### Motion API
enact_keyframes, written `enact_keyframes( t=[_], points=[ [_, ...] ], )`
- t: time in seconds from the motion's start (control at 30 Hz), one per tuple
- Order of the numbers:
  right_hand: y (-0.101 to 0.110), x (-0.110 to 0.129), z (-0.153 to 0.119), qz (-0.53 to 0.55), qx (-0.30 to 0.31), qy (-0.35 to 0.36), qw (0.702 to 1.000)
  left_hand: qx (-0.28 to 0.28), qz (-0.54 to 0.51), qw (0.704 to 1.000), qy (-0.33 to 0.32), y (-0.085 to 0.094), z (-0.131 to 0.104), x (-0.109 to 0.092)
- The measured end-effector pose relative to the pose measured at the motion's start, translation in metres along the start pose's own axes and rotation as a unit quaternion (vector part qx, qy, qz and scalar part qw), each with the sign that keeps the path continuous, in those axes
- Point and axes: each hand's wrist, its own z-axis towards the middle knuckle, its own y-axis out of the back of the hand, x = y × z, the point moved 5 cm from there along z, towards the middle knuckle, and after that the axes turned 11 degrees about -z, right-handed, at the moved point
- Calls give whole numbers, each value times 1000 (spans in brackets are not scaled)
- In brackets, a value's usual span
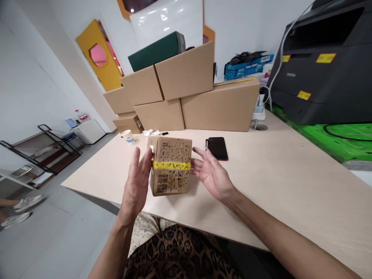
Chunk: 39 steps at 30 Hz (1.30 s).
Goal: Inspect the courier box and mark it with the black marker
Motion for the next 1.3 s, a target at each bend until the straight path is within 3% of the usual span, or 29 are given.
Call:
enact_keyframes(
  t=[0.07,0.17,0.27,0.37,0.47,0.6,0.7,0.83,0.93,1.07,1.3],
  points=[
    [4,-1,5,12,-31,-12,999,-7,-37,999,-16,-6,18,2],
    [13,-14,11,14,-101,-55,993,5,-85,996,20,-17,42,26],
    [26,-31,17,4,-167,-113,979,-25,-25,999,-3,-16,46,44],
    [38,-41,21,-24,-201,-123,972,-151,137,977,-55,10,35,46],
    [45,-45,23,-57,-209,-98,971,-251,216,943,-18,44,26,56],
    [48,-47,21,-105,-249,-94,958,-309,92,937,134,74,24,99],
    [43,-43,20,-110,-225,-81,965,-296,11,942,157,75,26,117],
    [37,-32,20,-67,-182,-67,979,-329,8,933,144,78,20,105],
    [34,-20,18,-45,-163,-45,985,-355,36,928,108,79,15,77],
    [28,-5,14,-64,-129,21,989,-342,49,937,50,72,16,45],
    [22,0,10,-105,-110,102,983,-348,36,936,29,69,14,36]
  ],
)
